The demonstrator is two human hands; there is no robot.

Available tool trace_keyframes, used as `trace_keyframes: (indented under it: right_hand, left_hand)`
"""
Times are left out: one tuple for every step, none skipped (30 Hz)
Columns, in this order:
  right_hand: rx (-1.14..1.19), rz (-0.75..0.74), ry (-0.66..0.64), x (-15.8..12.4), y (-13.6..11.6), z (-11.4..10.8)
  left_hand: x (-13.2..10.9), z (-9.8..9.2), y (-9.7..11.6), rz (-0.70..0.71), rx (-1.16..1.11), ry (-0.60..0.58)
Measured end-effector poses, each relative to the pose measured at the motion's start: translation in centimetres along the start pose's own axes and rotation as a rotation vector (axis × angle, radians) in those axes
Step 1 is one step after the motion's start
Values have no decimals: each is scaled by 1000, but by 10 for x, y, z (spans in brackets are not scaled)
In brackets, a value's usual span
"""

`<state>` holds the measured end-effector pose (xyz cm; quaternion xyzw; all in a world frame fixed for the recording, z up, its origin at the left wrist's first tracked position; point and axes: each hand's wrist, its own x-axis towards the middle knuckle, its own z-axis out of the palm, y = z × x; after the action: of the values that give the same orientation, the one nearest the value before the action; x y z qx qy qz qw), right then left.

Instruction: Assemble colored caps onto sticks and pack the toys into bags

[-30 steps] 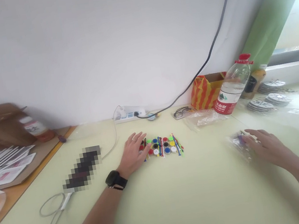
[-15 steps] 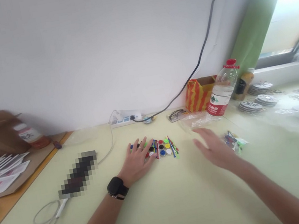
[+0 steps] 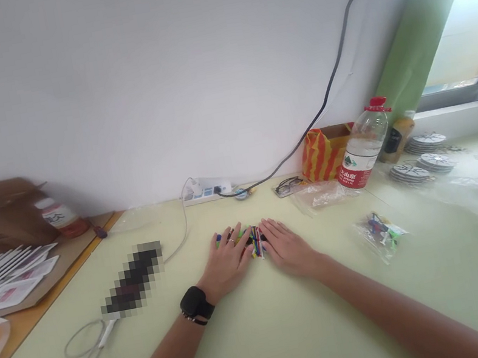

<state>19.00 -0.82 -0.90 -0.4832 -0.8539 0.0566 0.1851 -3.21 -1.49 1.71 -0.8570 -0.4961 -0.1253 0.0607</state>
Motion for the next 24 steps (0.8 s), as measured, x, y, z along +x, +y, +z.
trace_keyframes:
  right_hand:
    - [0,-12,-3,0,1,-1]
    - [1,-24,-6,-1,1,-2]
    - [3,-34,-9,-1,2,-2]
    - [6,-41,-11,-2,2,-3]
    - [8,-45,-11,-2,2,-4]
    - [9,-45,-9,-2,3,-4]
    - [12,-45,-5,-3,3,-4]
    - [14,-46,-2,-3,3,-5]
    - [16,-49,-2,-3,2,-4]
    - [17,-53,-4,-3,2,-4]
    - [17,-55,-8,-3,1,-5]
    - [15,-53,-9,-4,0,-6]
    - [14,-48,-5,-4,-1,-7]
    - [12,-40,8,-5,-2,-10]
    - [10,-30,32,-6,-1,-14]
    - [4,-17,67,-8,1,-20]
    - [-6,1,112,-11,6,-27]
    - [-21,29,164,-17,14,-36]
    - [-43,74,224,-24,25,-46]
    - [-66,133,281,-33,40,-58]
    - [-87,212,327,-45,58,-69]
    - [-111,305,356,-59,79,-80]
    - [-143,427,381,-73,102,-91]
    - [-173,554,372,-89,124,-100]
  left_hand:
    - [-1,0,1,-1,5,3]
    - [-2,0,2,-3,9,8]
    - [-2,1,3,-5,11,14]
    - [-3,1,4,-6,13,20]
    - [-3,1,4,-7,14,25]
    - [-4,1,5,-7,14,28]
    - [-4,1,5,-7,15,28]
    - [-3,1,5,-7,15,27]
    - [-3,1,5,-8,15,25]
    - [-3,1,5,-9,15,23]
    - [-3,1,5,-10,15,21]
    - [-2,1,5,-11,15,19]
    - [-2,1,5,-13,16,17]
    - [-2,0,4,-13,17,15]
    - [-2,0,4,-12,18,15]
    - [-2,-1,4,-11,18,17]
    - [-3,-2,4,-10,16,23]
    - [-3,-3,5,-10,12,31]
    - [-3,-4,5,-10,6,42]
    - [-3,-5,5,-11,0,53]
    - [-3,-7,5,-11,-6,67]
    - [-2,-8,5,-10,-12,80]
    - [-1,-11,6,-9,-18,91]
    - [0,-13,6,-10,-23,98]
